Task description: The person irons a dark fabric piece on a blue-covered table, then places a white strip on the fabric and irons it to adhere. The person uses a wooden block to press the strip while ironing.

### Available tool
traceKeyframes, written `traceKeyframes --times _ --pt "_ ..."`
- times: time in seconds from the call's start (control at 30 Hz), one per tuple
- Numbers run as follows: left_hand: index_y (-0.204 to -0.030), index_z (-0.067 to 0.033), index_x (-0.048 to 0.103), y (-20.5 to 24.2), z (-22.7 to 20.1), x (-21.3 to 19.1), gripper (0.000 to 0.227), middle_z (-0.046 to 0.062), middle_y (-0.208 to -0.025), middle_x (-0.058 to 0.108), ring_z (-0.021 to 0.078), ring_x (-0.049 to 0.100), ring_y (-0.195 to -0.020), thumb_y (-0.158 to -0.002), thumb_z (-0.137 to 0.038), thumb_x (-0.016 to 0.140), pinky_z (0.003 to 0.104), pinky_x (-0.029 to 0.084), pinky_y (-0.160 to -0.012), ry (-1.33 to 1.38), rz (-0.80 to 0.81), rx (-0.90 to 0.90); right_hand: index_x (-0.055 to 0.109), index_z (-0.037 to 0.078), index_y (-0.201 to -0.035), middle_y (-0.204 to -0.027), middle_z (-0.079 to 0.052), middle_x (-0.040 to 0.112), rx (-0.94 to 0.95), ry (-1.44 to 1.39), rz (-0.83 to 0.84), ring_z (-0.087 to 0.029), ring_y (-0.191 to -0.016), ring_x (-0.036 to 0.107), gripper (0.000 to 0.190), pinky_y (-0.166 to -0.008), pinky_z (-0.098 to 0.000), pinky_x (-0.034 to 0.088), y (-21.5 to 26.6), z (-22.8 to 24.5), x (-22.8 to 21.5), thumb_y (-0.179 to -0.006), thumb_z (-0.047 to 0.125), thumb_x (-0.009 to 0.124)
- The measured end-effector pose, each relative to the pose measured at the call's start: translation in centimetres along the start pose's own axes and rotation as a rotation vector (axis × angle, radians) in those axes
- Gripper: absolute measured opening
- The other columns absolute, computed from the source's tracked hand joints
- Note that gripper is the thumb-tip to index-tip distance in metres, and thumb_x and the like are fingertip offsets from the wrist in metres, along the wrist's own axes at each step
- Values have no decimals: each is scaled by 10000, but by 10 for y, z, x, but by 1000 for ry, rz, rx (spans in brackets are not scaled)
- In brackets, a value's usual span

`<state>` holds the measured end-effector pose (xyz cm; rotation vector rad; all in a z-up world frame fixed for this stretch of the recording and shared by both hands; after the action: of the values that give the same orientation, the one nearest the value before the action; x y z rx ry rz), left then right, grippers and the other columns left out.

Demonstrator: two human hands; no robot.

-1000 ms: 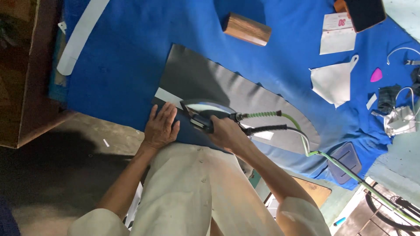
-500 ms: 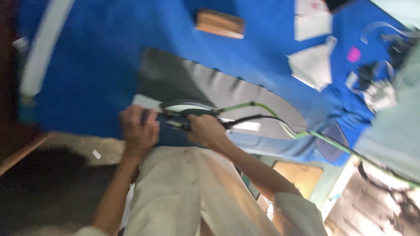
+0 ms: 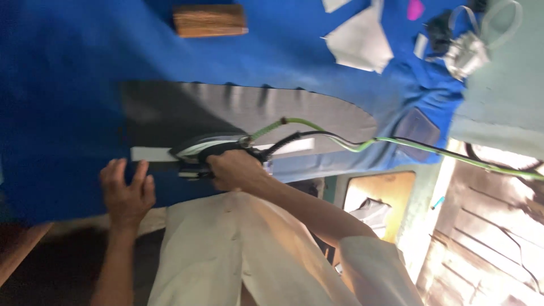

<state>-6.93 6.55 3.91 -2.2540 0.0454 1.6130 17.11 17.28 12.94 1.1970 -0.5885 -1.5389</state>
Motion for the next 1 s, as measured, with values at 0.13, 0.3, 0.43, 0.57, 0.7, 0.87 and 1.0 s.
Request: traceKeyframes --times 0.13,0.3,0.43,0.57,0.7,0.87,1.0 --pt "-1335 -207 734 15 10 10 366 195 -1379 545 436 566 -1320 -997 -287 619 598 452 -1088 -27 -83 -73 672 15 -1081 -791 -245 736 -158 53 -156 -452 -794 747 385 -689 -562 594 -14 -9 12 -794 268 712" --pt "-1356 -291 701 16 10 7 362 171 -1375 522 394 539 -1345 -1007 -315 607 583 434 -1109 -7 -143 -130 629 72 -1203 -923 -247 750 -132 35 -154 -453 -878 748 568 -788 -560 598 -2 12 -4 -781 446 697" --pt "-1346 -287 704 14 9 2 365 154 -1398 533 378 542 -1358 -1006 -300 573 562 463 -1090 -8 -167 -134 508 134 -1421 -1241 -290 659 -118 -205 -157 -514 -1102 668 775 -970 -640 508 36 37 -48 -886 676 366" --pt "-1341 -294 709 16 6 1 357 155 -1409 542 379 545 -1359 -1006 -295 585 570 458 -1104 9 -167 -138 565 209 -1397 -1231 -216 662 -107 -111 -355 -464 -1130 653 791 -951 -613 506 54 35 -84 -949 722 163" --pt "-1327 -275 716 16 7 2 343 163 -1405 536 381 549 -1351 -1017 -306 570 560 453 -1111 12 -187 -113 630 157 -1345 -1071 -224 708 -56 -139 -427 -387 -928 745 939 -785 -544 591 30 -9 -47 -916 806 104" --pt "-1288 -273 739 20 9 5 335 150 -1387 565 364 574 -1334 -991 -329 594 548 465 -1108 -32 -217 -99 493 32 -1409 -1078 -275 692 -50 54 -435 -463 -956 717 834 -784 -641 564 63 28 -28 -906 697 497" --pt "-1266 -277 766 21 10 8 330 147 -1378 571 358 564 -1348 -978 -328 614 542 454 -1126 -15 -207 -109 374 140 -1488 -1009 -128 700 88 455 -475 -313 -924 727 953 -727 -498 596 29 -1 39 -794 706 701"
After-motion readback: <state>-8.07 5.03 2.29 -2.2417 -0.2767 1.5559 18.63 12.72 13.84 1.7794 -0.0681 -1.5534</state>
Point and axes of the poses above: each hand's wrist, its own y-axis away from the middle knuckle, its own x-axis out of the palm, z = x × y, the point moved 5 cm from there along -y, towards the middle knuckle
